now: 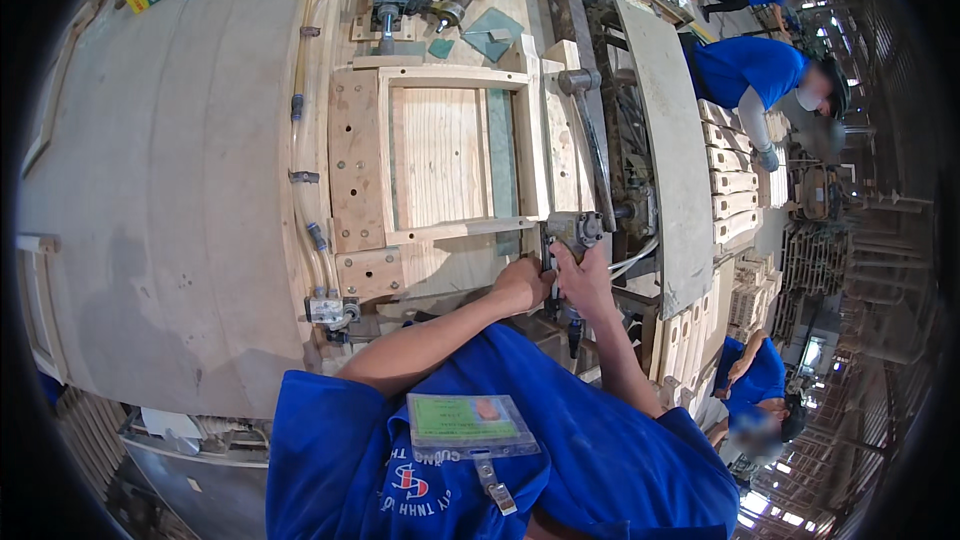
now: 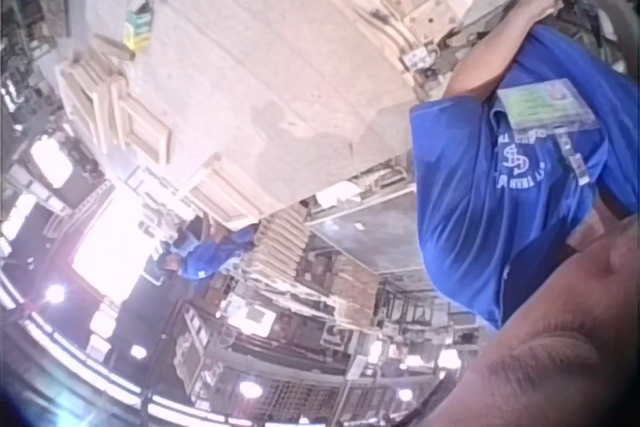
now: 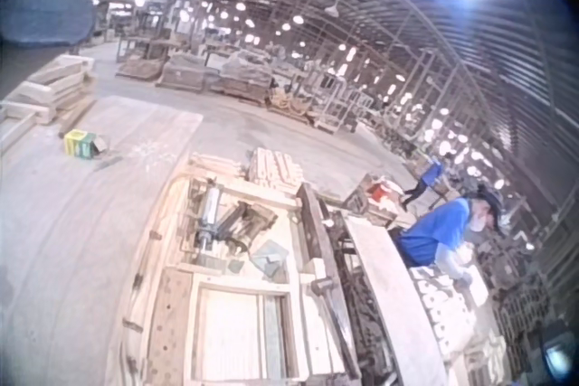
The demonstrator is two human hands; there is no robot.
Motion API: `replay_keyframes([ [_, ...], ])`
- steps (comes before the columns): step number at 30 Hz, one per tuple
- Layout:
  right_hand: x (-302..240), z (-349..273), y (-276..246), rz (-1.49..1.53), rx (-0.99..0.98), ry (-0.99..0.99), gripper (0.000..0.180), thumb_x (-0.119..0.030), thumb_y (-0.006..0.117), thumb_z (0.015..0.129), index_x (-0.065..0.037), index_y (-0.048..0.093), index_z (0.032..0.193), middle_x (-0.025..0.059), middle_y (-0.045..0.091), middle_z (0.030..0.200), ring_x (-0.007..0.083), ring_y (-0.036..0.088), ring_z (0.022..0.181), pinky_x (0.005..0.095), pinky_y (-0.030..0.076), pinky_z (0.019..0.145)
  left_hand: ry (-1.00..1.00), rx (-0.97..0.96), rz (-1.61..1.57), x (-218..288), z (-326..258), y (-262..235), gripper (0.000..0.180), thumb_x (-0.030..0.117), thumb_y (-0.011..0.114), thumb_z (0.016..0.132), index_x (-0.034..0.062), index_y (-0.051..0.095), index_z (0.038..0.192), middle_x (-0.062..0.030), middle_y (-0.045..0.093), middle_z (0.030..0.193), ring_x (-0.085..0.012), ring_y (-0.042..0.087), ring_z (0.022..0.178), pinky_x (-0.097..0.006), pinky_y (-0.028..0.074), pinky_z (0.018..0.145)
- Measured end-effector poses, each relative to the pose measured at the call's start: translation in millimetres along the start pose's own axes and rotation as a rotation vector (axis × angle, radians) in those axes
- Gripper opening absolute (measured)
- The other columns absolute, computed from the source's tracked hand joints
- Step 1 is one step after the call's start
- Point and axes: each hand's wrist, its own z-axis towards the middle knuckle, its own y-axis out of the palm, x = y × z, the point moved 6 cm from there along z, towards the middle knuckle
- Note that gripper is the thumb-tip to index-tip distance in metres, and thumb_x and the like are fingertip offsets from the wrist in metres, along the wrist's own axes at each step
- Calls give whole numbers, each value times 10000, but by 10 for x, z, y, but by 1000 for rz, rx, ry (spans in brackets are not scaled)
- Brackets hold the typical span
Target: The person assembles wooden chair frames on a workbench. They place wooden pieces into a jig, use a pneumatic nail gun to fasten joints, and stack the completed frames. The person repeats this process for multiple units.
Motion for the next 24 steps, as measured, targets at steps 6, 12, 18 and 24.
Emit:
replay_keyframes([
  [6, 56, 27, 41, -33, 4, 27, 186, -139, 689, 1051, -44, 559, 1143, -6, 568, 712, 76, 529, 522, 280, 427, 441, -23, -28, 23, -18, -9, 2, 481, 395, 614, 1032, -62, 731, 1128, -324, 744, 1108, -475, 724, 1074, -530, 567, 948],
  [12, -33, 38, 19, -154, -13, -23, 179, -136, 685, 1048, -46, 563, 1141, 20, 614, 809, 83, 549, 566, 287, 437, 464, -26, -47, -1, -51, 22, 26, 478, 413, 617, 1026, -36, 742, 1132, -310, 749, 1108, -477, 723, 1067, -524, 568, 944],
  [18, -366, 123, 132, -262, -220, -6, 443, -181, 721, 1009, 12, 535, 1362, 193, 749, 1138, 316, 729, 1059, 419, 552, 914, -9, 52, -256, -19, -98, -183, 468, 426, 632, 995, -9, 754, 1118, -318, 748, 1058, -492, 717, 1042, -545, 554, 941],
  [24, -1457, 128, 905, -265, -745, -480, 497, -70, 769, 947, -65, 550, 1393, 186, 756, 1108, 357, 763, 1036, 424, 585, 909, -20, 416, -666, -504, -377, -500, 233, 147, 574, 1068, -35, 709, 1122, -127, 767, 985, -218, 755, 851, -373, 597, 710],
])
